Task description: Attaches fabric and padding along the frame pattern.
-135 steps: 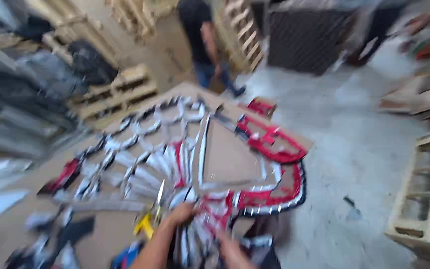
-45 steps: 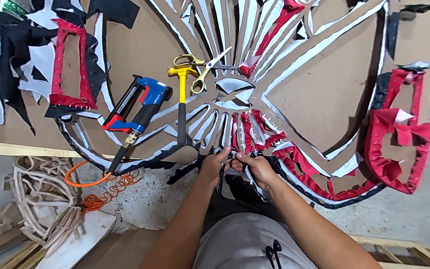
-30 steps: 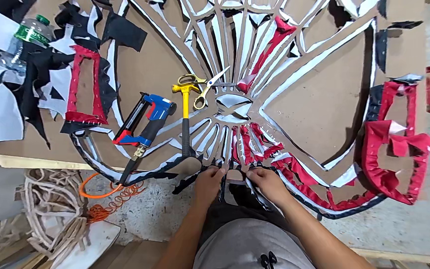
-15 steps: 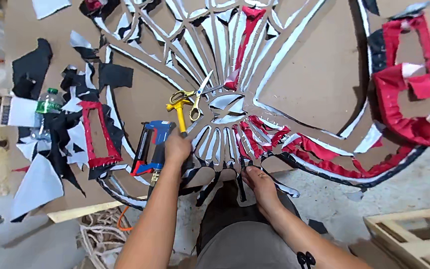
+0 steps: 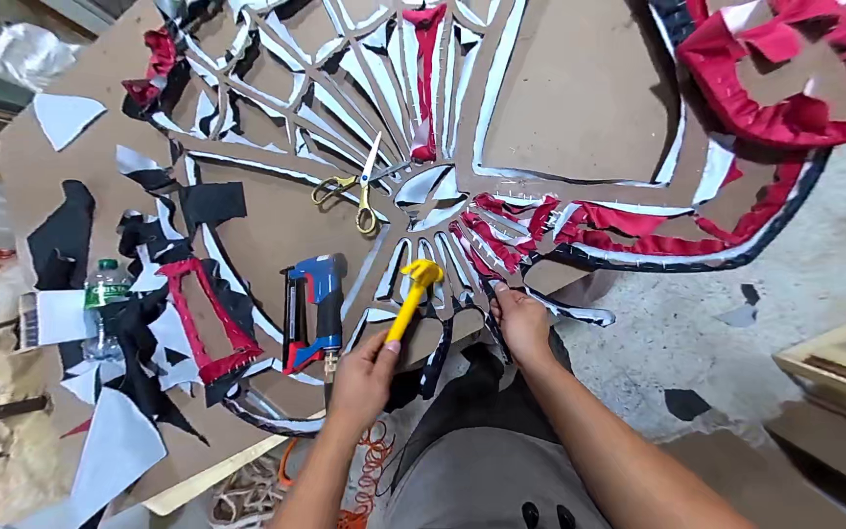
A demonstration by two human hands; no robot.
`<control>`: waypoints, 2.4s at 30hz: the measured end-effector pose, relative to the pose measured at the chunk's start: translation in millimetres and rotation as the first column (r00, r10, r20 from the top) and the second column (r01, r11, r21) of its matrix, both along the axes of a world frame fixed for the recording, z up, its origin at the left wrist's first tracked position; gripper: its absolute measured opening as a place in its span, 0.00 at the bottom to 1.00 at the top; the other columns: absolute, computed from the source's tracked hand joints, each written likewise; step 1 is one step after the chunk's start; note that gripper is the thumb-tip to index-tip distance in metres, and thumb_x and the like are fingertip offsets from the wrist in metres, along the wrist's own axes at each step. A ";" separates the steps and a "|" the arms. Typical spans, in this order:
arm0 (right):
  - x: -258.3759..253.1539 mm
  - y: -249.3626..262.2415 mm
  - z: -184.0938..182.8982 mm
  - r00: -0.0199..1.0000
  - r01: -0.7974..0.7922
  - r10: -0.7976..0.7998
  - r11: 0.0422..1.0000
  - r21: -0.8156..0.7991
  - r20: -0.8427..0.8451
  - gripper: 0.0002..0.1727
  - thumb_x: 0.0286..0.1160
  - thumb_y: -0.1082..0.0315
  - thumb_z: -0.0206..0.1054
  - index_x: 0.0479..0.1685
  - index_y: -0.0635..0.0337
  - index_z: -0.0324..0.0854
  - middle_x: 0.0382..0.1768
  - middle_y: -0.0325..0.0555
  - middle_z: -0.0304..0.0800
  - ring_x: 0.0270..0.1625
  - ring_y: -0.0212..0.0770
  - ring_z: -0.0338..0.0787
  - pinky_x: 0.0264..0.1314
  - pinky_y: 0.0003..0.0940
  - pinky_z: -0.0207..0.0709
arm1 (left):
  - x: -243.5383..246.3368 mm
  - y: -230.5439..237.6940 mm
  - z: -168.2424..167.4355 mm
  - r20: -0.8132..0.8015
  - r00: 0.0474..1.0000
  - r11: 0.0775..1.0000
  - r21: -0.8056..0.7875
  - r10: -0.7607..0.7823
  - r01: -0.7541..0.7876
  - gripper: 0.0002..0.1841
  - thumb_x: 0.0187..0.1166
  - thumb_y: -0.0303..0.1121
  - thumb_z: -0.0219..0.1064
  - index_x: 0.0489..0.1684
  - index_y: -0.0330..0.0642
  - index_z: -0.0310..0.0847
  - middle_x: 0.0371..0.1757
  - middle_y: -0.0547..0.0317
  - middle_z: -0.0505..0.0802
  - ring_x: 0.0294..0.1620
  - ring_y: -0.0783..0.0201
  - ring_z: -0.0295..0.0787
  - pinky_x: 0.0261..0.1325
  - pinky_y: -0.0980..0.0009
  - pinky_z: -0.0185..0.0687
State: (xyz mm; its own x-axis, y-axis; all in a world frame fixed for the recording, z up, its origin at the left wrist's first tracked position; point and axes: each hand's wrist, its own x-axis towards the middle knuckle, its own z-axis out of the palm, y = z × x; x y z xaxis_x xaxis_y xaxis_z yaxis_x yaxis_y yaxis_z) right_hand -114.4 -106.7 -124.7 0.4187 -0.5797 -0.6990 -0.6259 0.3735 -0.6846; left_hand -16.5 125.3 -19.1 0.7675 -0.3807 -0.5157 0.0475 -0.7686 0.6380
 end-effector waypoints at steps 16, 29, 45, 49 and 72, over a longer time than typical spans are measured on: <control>3.9 -14.2 4.7 0.992 -0.064 0.071 0.996 0.070 -0.103 0.27 0.89 0.46 0.59 0.30 0.57 0.90 0.29 0.43 0.94 0.35 0.41 0.93 0.43 0.49 0.85 | 29.7 -74.2 -26.0 0.601 0.776 0.975 0.029 -0.192 0.219 0.25 0.92 0.39 0.54 0.88 0.54 0.70 0.57 0.51 0.95 0.50 0.57 0.94 0.57 0.52 0.89; 4.5 -14.6 4.1 0.979 -0.141 0.146 0.989 0.041 -0.144 0.29 0.90 0.44 0.56 0.28 0.55 0.89 0.28 0.42 0.93 0.33 0.42 0.92 0.42 0.51 0.83 | 41.2 -90.6 -37.2 0.461 0.819 0.937 0.235 -0.342 0.259 0.25 0.92 0.38 0.54 0.89 0.54 0.68 0.50 0.45 0.95 0.48 0.47 0.95 0.55 0.42 0.89; 8.0 -18.5 2.9 0.982 -0.131 0.137 0.990 0.057 -0.128 0.29 0.90 0.44 0.56 0.28 0.56 0.88 0.26 0.42 0.92 0.31 0.42 0.91 0.40 0.50 0.83 | 42.9 -90.5 -44.4 0.502 0.806 0.949 0.189 -0.314 0.251 0.25 0.92 0.38 0.55 0.89 0.53 0.69 0.52 0.47 0.96 0.48 0.48 0.95 0.56 0.43 0.89; 7.5 -20.3 1.1 0.985 -0.117 0.125 0.991 0.065 -0.121 0.29 0.90 0.44 0.57 0.27 0.56 0.88 0.27 0.42 0.92 0.31 0.42 0.91 0.41 0.49 0.83 | 33.0 -89.4 -48.3 0.632 0.737 0.970 0.120 -0.240 0.213 0.26 0.91 0.36 0.54 0.88 0.46 0.69 0.51 0.46 0.95 0.45 0.51 0.95 0.52 0.48 0.90; 7.8 -20.6 0.8 0.978 -0.155 0.163 0.985 0.072 -0.127 0.29 0.90 0.45 0.55 0.29 0.56 0.89 0.28 0.42 0.93 0.33 0.42 0.92 0.43 0.50 0.84 | 35.8 -68.7 -46.9 0.588 0.764 0.964 0.175 -0.267 0.202 0.25 0.91 0.38 0.55 0.87 0.50 0.72 0.47 0.48 0.96 0.43 0.51 0.95 0.53 0.47 0.90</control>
